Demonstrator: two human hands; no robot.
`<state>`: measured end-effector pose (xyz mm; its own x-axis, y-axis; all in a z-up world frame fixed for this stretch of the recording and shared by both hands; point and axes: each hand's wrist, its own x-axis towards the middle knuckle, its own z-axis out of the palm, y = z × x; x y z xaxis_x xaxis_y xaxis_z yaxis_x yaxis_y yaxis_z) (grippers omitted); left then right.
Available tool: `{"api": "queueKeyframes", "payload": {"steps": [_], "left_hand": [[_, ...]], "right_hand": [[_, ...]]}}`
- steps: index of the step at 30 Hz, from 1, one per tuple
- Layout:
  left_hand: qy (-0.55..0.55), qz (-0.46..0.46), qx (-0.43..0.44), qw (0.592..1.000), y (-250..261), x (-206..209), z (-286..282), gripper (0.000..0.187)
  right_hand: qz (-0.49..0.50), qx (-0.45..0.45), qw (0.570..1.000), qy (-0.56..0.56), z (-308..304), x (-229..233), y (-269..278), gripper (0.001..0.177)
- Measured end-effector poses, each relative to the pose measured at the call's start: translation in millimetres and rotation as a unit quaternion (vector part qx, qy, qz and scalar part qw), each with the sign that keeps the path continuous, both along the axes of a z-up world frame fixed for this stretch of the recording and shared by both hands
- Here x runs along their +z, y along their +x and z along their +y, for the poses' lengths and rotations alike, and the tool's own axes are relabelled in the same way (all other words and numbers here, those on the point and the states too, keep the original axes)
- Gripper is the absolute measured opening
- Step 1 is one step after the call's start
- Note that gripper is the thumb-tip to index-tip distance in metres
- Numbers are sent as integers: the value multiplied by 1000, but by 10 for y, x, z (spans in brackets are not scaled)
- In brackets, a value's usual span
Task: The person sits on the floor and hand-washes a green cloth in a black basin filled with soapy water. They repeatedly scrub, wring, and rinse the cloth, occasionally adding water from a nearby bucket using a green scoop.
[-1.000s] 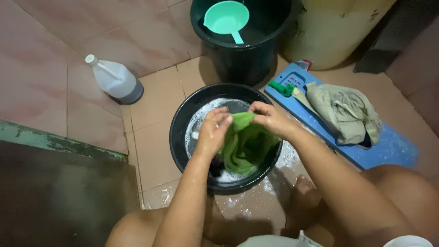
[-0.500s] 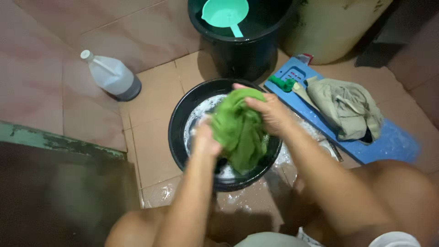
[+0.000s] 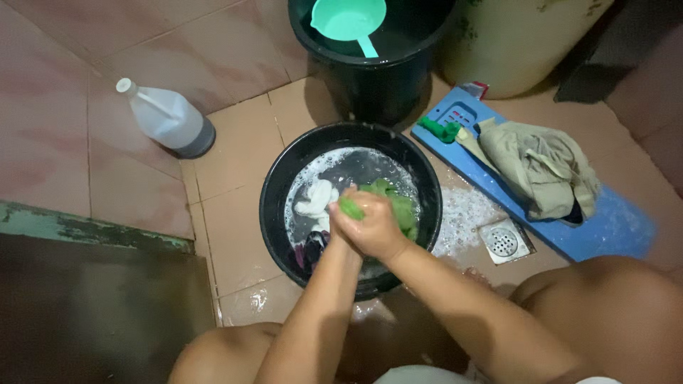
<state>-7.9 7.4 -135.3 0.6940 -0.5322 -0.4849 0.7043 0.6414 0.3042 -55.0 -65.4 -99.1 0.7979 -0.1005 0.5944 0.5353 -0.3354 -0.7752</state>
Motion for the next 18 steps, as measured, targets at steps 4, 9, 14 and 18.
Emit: {"api": "queueKeyframes", "payload": {"steps": [4, 9, 14, 18], "left_hand": [[283, -51, 8, 958, -28, 233, -160, 48], [251, -170, -41, 952, 37, 578, 12, 38], [215, -306, -44, 926, 106, 444, 320, 34], [342, -380, -222, 830, 67, 37, 488, 47]], "right_hand": [[283, -93, 953, 51, -472, -285, 358, 39], [156, 17, 988, 7, -937, -308, 542, 44], [420, 73, 903, 56, -869, 127, 378, 36], [282, 78, 951, 98, -1007, 390, 418, 41]]}}
